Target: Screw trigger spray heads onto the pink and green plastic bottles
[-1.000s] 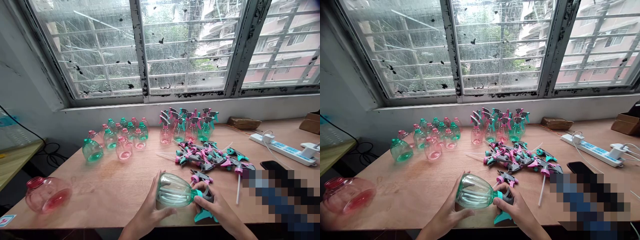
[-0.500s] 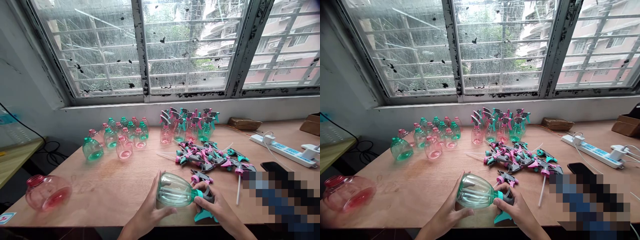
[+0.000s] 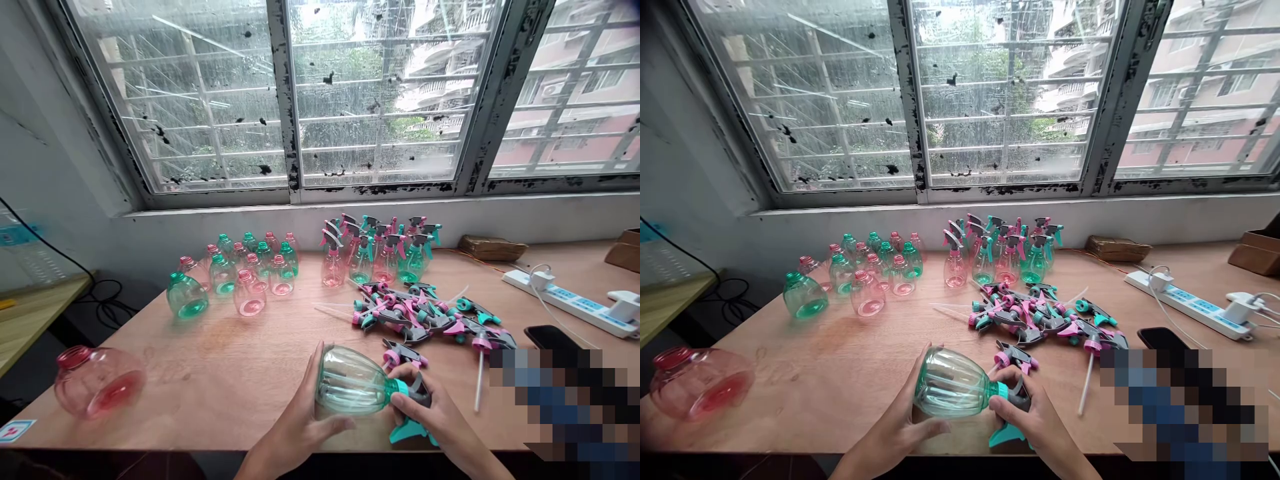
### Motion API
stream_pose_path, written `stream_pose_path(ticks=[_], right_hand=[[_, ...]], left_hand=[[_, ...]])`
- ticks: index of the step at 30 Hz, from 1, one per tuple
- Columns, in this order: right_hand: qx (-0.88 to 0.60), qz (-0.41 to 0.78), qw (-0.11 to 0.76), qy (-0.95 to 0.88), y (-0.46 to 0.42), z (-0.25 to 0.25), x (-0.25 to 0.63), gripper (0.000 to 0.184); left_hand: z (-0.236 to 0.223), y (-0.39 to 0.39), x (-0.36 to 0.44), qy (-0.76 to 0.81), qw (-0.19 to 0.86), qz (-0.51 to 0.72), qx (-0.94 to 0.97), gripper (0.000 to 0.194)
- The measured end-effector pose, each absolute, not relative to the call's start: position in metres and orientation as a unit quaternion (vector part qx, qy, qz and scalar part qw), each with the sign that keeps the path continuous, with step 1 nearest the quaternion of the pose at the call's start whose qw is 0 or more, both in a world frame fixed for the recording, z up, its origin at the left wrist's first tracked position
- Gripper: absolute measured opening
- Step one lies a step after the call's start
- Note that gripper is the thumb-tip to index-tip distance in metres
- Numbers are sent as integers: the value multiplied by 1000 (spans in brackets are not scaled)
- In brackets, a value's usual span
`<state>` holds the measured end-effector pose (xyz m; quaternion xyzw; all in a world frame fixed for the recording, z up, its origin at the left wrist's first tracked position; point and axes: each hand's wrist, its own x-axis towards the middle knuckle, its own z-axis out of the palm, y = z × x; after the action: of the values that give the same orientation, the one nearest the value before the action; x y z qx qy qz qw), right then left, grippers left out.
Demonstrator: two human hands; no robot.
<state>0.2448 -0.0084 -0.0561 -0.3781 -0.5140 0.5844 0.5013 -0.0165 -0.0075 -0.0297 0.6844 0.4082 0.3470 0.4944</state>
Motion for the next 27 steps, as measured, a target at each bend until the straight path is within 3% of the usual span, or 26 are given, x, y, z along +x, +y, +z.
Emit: stream_pose_path(ticks=[10,17,27], right_hand=[[-384,587,502,-506,-9,-55,244,36],[-390,568,501,-524,-11,-51,242,37],[-392,576,504,-511,-9,-52,244,37]], left_hand=[[-35,-6,-17,405,455,361,706,103],[-29,-9,-16,390,485,373,688,113],[-29,-9,-16,401,443,362,715,98]])
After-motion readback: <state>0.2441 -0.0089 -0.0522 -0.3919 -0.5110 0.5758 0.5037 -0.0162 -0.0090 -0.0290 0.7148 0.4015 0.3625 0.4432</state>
